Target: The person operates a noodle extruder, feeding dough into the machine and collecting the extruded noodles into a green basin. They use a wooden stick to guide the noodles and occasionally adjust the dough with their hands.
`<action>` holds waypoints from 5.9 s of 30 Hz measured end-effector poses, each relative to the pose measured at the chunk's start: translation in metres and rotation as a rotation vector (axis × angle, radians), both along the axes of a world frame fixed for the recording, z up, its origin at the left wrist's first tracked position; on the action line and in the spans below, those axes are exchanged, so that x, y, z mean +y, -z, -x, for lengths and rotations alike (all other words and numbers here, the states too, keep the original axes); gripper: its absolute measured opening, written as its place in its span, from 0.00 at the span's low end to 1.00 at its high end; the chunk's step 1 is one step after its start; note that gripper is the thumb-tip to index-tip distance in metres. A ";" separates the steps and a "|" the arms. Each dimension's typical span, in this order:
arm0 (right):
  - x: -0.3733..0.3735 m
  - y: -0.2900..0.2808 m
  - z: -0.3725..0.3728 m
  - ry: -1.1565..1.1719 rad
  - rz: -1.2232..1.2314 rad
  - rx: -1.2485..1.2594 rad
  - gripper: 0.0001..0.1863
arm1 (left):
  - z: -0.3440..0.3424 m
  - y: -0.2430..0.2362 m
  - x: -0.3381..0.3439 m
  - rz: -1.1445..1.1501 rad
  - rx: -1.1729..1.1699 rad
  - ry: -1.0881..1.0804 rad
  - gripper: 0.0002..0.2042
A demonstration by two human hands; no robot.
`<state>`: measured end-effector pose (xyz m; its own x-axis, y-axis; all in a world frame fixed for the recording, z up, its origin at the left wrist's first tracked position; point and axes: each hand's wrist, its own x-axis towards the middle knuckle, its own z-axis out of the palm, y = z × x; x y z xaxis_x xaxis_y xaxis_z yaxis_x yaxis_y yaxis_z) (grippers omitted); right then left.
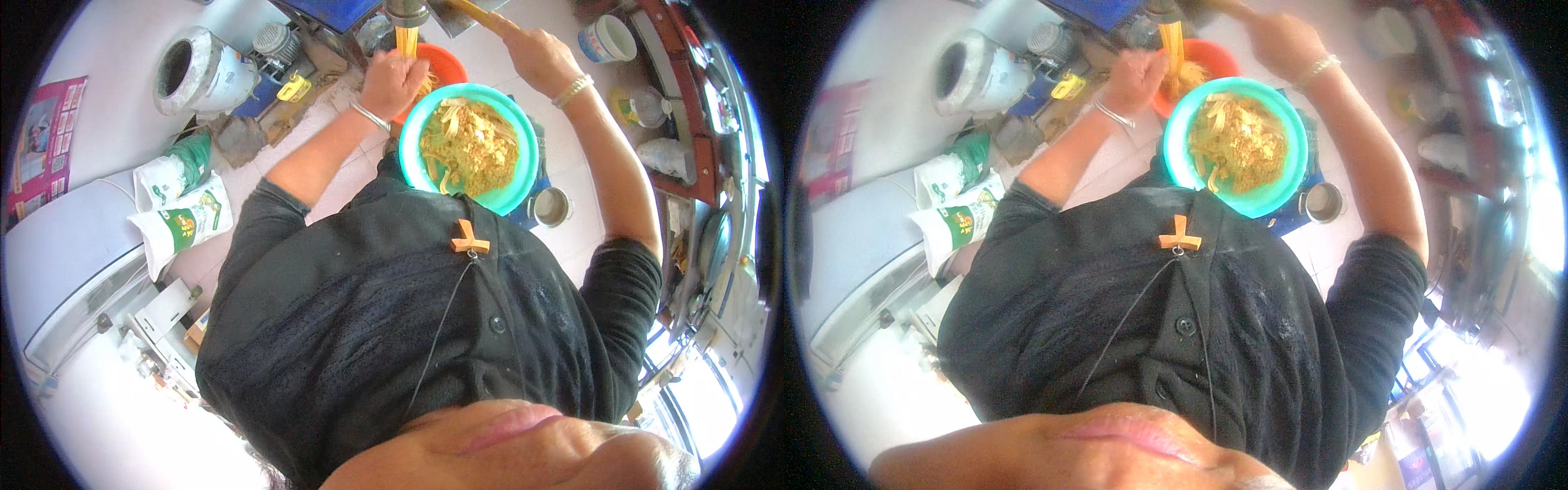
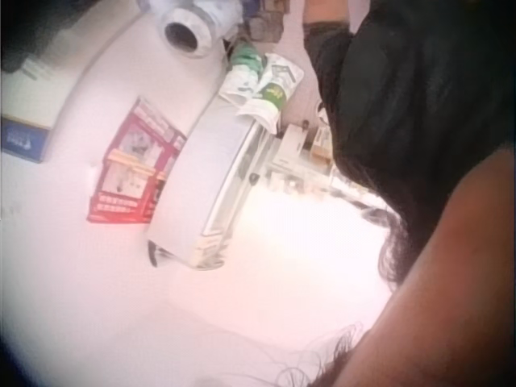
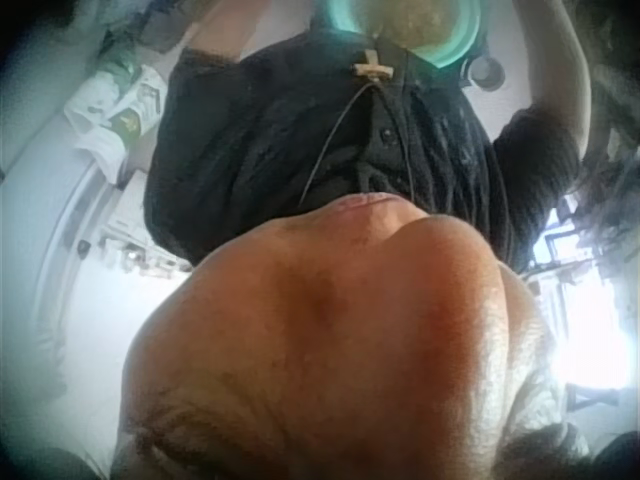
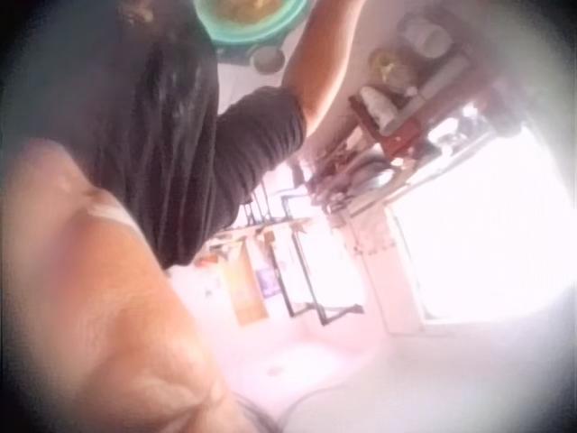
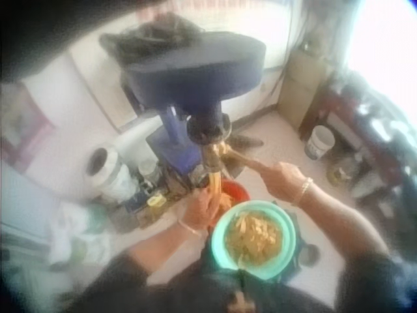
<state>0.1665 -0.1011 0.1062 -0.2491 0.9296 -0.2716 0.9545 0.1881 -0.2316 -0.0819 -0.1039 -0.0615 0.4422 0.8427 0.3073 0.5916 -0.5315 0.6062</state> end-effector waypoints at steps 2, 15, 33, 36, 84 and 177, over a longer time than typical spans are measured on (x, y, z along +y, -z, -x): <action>0.006 0.015 0.000 0.015 -0.025 -0.068 0.35 | -0.006 0.051 -0.029 0.342 -0.148 -0.061 0.17; 0.024 0.069 -0.017 -0.094 -0.326 0.033 0.28 | -0.003 0.227 -0.074 0.615 0.124 -0.003 0.16; -0.351 0.428 -0.150 1.158 -0.110 0.620 0.18 | -0.092 0.460 -0.053 1.297 -0.008 -0.422 0.27; -0.371 0.479 -0.116 1.269 -0.092 0.933 0.22 | -0.103 0.443 -0.050 1.443 -0.216 -0.540 0.28; -0.344 0.502 -0.087 1.316 -0.006 0.575 0.21 | -0.218 0.378 -0.178 0.365 0.755 1.048 0.23; -0.475 0.462 -0.167 1.701 -0.731 0.289 0.12 | -0.195 0.459 -0.138 0.797 0.921 0.433 0.27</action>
<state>0.3330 -0.5762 -0.3555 0.9881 0.0982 0.1185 0.1537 -0.6746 -0.7220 0.1133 -0.2417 -0.5210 0.5031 0.3871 -0.7727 0.8296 -0.4667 0.3064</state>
